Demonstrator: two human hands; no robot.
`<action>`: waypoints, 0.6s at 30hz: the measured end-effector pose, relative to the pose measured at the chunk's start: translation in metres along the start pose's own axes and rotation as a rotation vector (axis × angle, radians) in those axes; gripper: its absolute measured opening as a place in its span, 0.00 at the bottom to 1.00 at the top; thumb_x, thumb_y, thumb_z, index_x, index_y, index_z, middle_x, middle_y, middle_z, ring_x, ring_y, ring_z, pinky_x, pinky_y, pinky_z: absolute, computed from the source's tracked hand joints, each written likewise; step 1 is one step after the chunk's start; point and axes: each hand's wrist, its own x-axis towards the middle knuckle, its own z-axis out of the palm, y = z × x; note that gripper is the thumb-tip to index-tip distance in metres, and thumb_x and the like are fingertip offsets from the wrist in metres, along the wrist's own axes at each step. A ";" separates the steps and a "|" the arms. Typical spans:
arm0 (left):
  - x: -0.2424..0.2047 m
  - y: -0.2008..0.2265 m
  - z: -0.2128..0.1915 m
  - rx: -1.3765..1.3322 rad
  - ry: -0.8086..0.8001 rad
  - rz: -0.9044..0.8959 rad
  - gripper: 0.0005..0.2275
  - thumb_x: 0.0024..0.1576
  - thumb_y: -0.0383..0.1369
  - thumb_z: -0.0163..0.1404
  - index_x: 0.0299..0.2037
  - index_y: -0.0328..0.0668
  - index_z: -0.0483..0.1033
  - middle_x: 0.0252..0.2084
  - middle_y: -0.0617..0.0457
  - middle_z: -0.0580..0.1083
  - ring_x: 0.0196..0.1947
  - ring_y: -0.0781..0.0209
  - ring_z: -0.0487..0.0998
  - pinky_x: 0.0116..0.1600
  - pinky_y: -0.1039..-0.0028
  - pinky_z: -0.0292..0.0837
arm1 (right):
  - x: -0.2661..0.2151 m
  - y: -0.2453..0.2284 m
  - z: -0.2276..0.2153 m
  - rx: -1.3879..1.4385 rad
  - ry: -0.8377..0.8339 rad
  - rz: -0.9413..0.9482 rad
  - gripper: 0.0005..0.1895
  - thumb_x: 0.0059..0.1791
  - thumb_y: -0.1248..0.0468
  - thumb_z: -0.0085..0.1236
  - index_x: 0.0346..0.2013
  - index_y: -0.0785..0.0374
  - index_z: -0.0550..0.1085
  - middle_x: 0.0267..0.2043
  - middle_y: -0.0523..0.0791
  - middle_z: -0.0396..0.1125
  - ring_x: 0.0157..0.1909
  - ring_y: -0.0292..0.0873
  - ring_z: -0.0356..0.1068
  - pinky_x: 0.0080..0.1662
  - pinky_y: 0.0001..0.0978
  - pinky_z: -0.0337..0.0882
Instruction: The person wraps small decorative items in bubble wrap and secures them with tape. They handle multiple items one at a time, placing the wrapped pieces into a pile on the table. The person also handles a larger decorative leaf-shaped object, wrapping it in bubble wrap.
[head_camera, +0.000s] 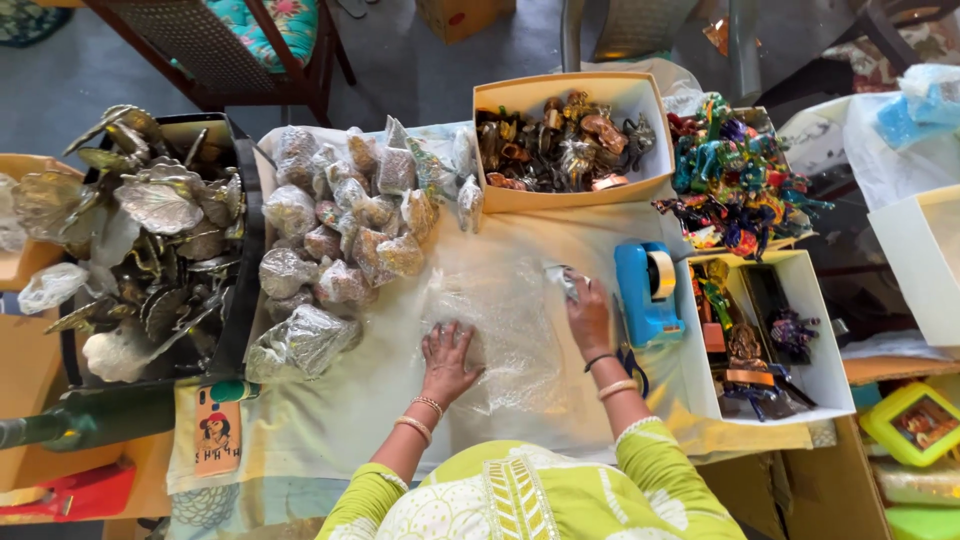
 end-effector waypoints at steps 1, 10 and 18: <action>0.000 0.000 0.000 -0.015 -0.019 -0.007 0.39 0.43 0.48 0.65 0.67 0.55 0.63 0.71 0.45 0.55 0.72 0.36 0.47 0.72 0.40 0.38 | 0.000 -0.014 0.000 0.105 0.075 -0.019 0.27 0.45 0.73 0.59 0.59 0.52 0.72 0.47 0.51 0.66 0.51 0.58 0.66 0.54 0.47 0.69; -0.002 -0.027 0.011 -0.157 -0.005 0.023 0.36 0.46 0.43 0.65 0.66 0.47 0.63 0.70 0.44 0.58 0.72 0.35 0.50 0.71 0.45 0.44 | -0.072 -0.062 0.043 0.211 -0.354 -0.421 0.33 0.40 0.69 0.63 0.60 0.51 0.70 0.50 0.48 0.65 0.53 0.55 0.65 0.55 0.45 0.68; -0.033 -0.045 -0.088 -0.378 0.382 -0.051 0.14 0.51 0.25 0.59 0.47 0.43 0.78 0.49 0.47 0.74 0.57 0.45 0.70 0.64 0.60 0.67 | -0.068 -0.051 0.059 0.173 -0.507 -0.207 0.32 0.43 0.61 0.64 0.62 0.45 0.67 0.53 0.50 0.62 0.52 0.58 0.62 0.56 0.50 0.66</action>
